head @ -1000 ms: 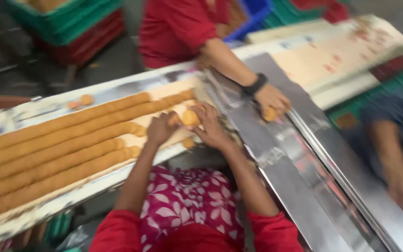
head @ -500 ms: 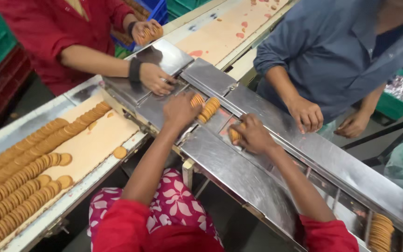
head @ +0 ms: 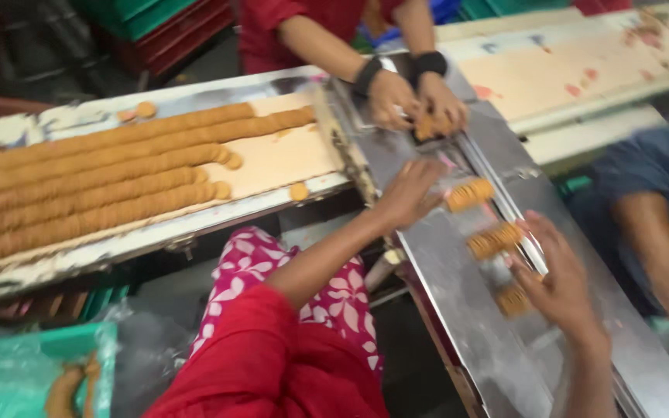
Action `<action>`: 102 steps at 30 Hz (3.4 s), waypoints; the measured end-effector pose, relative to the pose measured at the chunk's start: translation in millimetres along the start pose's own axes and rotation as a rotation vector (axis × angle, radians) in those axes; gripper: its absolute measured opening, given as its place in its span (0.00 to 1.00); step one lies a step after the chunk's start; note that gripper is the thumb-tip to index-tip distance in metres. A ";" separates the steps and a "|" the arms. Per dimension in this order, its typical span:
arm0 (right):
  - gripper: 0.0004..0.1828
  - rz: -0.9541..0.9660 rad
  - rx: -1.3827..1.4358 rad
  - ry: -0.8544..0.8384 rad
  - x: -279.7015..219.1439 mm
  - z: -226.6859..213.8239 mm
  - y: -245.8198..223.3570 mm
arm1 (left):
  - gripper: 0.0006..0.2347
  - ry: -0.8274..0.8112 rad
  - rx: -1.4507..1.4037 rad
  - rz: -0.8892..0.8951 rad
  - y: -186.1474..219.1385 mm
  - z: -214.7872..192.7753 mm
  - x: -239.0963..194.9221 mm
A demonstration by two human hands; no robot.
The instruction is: The person stacks round cookies into vertical columns on a moving conveyor belt. They pick up cookies from the belt and place them on top of existing stacks, then move the stacks to a collection area.
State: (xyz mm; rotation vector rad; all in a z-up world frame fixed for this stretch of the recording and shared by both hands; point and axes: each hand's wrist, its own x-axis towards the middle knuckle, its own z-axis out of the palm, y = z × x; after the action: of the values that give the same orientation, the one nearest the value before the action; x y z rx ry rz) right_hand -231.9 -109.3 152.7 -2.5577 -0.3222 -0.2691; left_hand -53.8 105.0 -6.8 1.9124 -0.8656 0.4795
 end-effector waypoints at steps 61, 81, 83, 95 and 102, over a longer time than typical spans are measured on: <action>0.36 0.010 -0.451 0.061 114.6 82.1 59.1 | 0.25 -0.259 0.382 -0.333 -25.2 -137.5 -22.3; 0.41 0.077 -0.353 -0.197 44.2 41.1 120.9 | 0.29 -0.294 0.146 -0.047 9.9 30.3 44.5; 0.39 0.113 -0.360 -0.225 43.9 31.6 111.4 | 0.25 -0.310 0.246 0.029 12.6 -3.1 4.3; 0.13 -0.427 -0.102 -0.074 178.8 186.0 -32.2 | 0.31 0.286 -1.193 -0.565 -66.3 -69.8 -151.2; 0.21 -0.436 0.225 -0.356 211.0 377.4 -129.6 | 0.29 0.214 -0.510 -0.810 -143.9 -198.0 -227.9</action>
State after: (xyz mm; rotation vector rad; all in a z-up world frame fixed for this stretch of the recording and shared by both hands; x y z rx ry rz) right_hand -20.5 237.6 -44.1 -2.2794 -0.9897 0.0683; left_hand -94.9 406.2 -146.2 1.5259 -0.0161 -0.0393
